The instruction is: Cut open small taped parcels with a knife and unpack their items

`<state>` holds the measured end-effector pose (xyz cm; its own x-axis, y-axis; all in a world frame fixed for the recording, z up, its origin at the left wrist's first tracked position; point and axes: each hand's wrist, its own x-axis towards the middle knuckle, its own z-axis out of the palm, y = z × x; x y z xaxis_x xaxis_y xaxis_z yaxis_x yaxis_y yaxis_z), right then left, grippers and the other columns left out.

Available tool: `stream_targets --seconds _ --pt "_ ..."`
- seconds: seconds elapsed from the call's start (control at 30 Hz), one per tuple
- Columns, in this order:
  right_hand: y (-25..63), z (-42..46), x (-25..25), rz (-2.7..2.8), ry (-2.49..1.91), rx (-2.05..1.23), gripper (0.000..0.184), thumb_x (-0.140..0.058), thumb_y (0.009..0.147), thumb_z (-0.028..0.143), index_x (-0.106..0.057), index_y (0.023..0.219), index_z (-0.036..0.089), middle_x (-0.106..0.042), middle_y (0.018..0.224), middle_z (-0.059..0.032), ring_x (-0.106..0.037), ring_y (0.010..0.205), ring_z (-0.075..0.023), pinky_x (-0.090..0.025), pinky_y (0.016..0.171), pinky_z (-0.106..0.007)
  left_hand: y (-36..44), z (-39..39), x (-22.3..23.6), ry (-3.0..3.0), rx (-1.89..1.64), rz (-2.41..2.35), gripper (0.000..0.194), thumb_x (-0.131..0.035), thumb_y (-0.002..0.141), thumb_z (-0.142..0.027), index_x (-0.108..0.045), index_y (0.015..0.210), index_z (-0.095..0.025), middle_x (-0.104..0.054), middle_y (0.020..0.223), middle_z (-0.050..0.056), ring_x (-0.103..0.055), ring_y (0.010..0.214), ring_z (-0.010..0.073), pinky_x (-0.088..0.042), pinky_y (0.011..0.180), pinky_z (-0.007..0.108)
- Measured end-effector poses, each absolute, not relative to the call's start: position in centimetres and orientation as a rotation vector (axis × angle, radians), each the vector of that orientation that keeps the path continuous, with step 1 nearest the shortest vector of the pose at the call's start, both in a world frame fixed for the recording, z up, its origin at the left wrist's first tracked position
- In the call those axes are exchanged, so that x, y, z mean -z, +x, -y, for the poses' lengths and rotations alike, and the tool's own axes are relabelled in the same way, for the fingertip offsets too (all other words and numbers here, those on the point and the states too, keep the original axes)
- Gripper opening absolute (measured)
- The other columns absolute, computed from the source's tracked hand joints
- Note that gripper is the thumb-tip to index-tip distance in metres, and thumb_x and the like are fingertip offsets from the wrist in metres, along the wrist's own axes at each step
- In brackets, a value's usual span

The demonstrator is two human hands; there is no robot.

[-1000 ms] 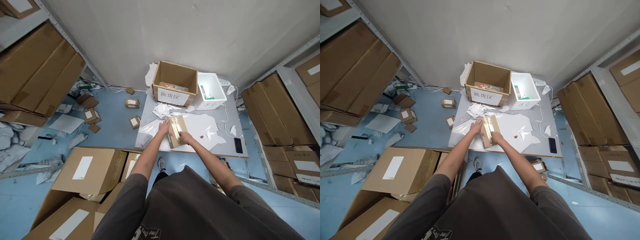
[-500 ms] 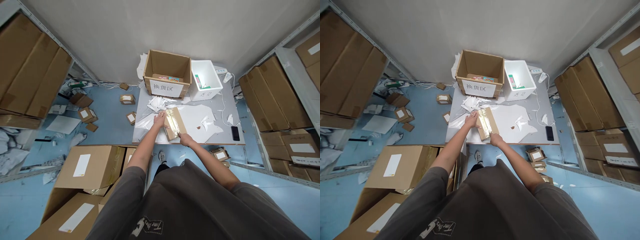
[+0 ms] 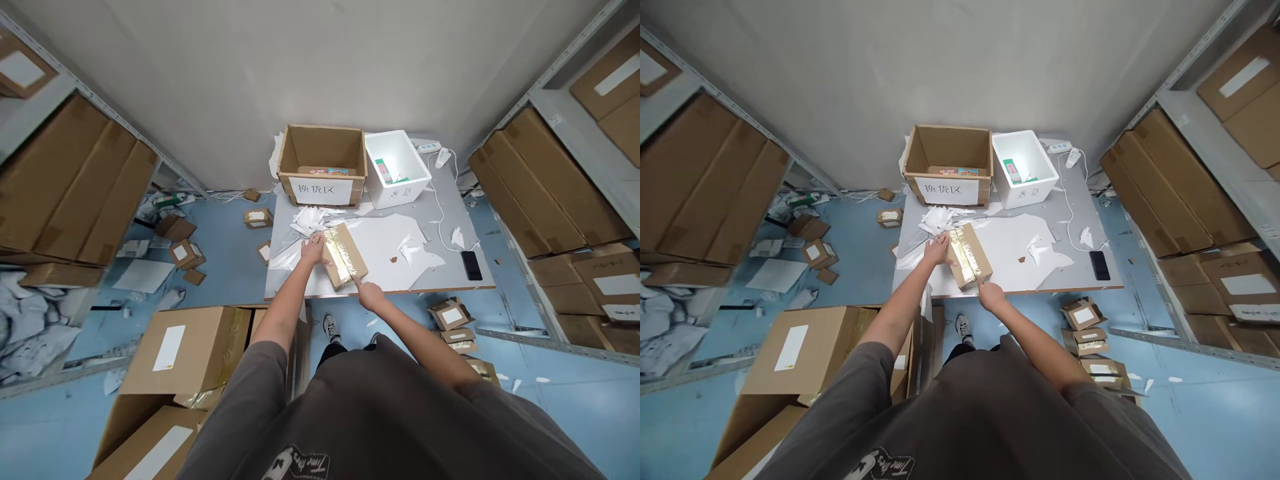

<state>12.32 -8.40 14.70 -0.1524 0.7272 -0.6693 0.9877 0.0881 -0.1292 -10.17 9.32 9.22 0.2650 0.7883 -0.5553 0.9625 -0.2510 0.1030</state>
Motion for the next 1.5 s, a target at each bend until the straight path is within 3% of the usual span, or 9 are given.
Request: stream_targets --seconds 0.13,0.3,0.43,0.53,0.7,0.93,1.23,1.4,1.5 --pt "15.0 9.8 -14.7 -2.006 1.711 0.754 0.081 -0.050 0.098 0.010 -0.030 0.175 0.027 -0.075 0.127 -0.0195 -0.073 0.119 -0.0321 -0.055 0.096 -0.039 -9.0 -7.7 -10.0 2.181 0.539 -1.592 0.132 -0.082 0.080 -0.070 -0.007 0.178 -0.022 -0.004 0.184 0.020 0.000 0.171 0.0403 -0.017 0.134 0.062" --pt "18.4 9.4 -16.2 -2.085 1.891 0.766 0.065 -0.044 0.106 0.021 -0.041 0.171 0.029 -0.077 0.126 -0.0170 -0.074 0.115 -0.0324 -0.053 0.095 -0.037 -7.3 -4.6 -10.3 2.333 0.426 -1.482 0.091 -0.073 0.095 -0.048 -0.030 0.173 -0.032 -0.015 0.184 0.011 -0.013 0.170 0.0355 -0.022 0.134 0.054" --pt "20.3 7.6 -16.7 -2.142 1.975 0.796 0.062 -0.043 0.110 0.028 -0.039 0.171 0.030 -0.077 0.130 -0.0135 -0.073 0.117 -0.0305 -0.052 0.097 -0.035 -6.2 -2.6 -10.5 2.405 0.532 -1.109 0.089 -0.078 0.088 -0.033 -0.040 0.168 -0.036 -0.023 0.183 0.007 -0.021 0.169 0.0307 -0.030 0.131 0.045" --pt "21.6 6.5 -16.1 -2.175 2.049 0.827 0.063 -0.043 0.110 0.031 -0.036 0.173 0.027 -0.075 0.137 -0.0126 -0.072 0.121 -0.0304 -0.053 0.098 -0.036 -5.1 -1.6 -10.8 2.471 0.557 -1.108 0.091 -0.083 0.082 -0.034 -0.045 0.164 -0.039 -0.032 0.178 0.010 -0.030 0.164 0.0344 -0.031 0.128 0.048" --pt "23.3 5.9 -14.6 -2.231 2.160 0.876 0.065 -0.040 0.109 0.029 -0.033 0.174 0.025 -0.075 0.137 -0.0121 -0.070 0.121 -0.0310 -0.053 0.101 -0.038 -2.5 -1.6 -11.3 2.495 0.461 -1.193 0.064 -0.080 0.084 -0.042 -0.064 0.146 -0.039 -0.056 0.154 0.012 -0.042 0.150 0.0384 -0.031 0.126 0.055" --pt "25.4 5.2 -13.8 -2.190 2.268 0.930 0.069 -0.035 0.110 0.030 -0.023 0.176 0.015 -0.073 0.138 -0.0188 -0.068 0.121 -0.0357 -0.051 0.105 -0.044 0.7 -1.6 -10.6 2.498 0.476 -1.171 0.079 -0.080 0.077 -0.033 -0.055 0.152 -0.026 -0.049 0.156 0.019 -0.043 0.146 0.0410 -0.037 0.120 0.054" --pt "27.4 5.5 -11.2 -2.112 2.315 1.269 0.056 -0.035 0.107 0.027 -0.039 0.162 0.020 -0.076 0.121 -0.0108 -0.073 0.093 -0.0271 -0.055 0.095 -0.041 3.8 -1.3 -10.1 2.512 0.456 -1.218 0.074 -0.080 0.079 -0.025 -0.052 0.148 -0.019 -0.054 0.150 0.021 -0.045 0.141 0.0381 -0.040 0.117 0.049" --pt "28.4 6.0 -9.6 -1.978 2.338 1.279 0.048 -0.035 0.111 0.042 -0.050 0.151 0.021 -0.077 0.108 -0.0075 -0.071 0.086 -0.0239 -0.054 0.087 -0.034 4.6 -0.8 -9.6 2.481 0.379 -1.285 0.079 -0.090 0.074 -0.038 -0.058 0.144 -0.021 -0.051 0.152 0.020 -0.040 0.145 0.0404 -0.031 0.124 0.052" --pt "29.0 6.1 -9.2 -1.992 2.277 1.220 0.046 -0.031 0.114 0.045 -0.061 0.137 0.020 -0.078 0.105 -0.0078 -0.071 0.086 -0.0223 -0.051 0.083 -0.029 5.1 -0.6 -9.1 2.490 0.313 -1.346 0.088 -0.099 0.065 -0.044 -0.061 0.141 -0.020 -0.049 0.155 0.019 -0.041 0.146 0.0399 -0.033 0.125 0.049"
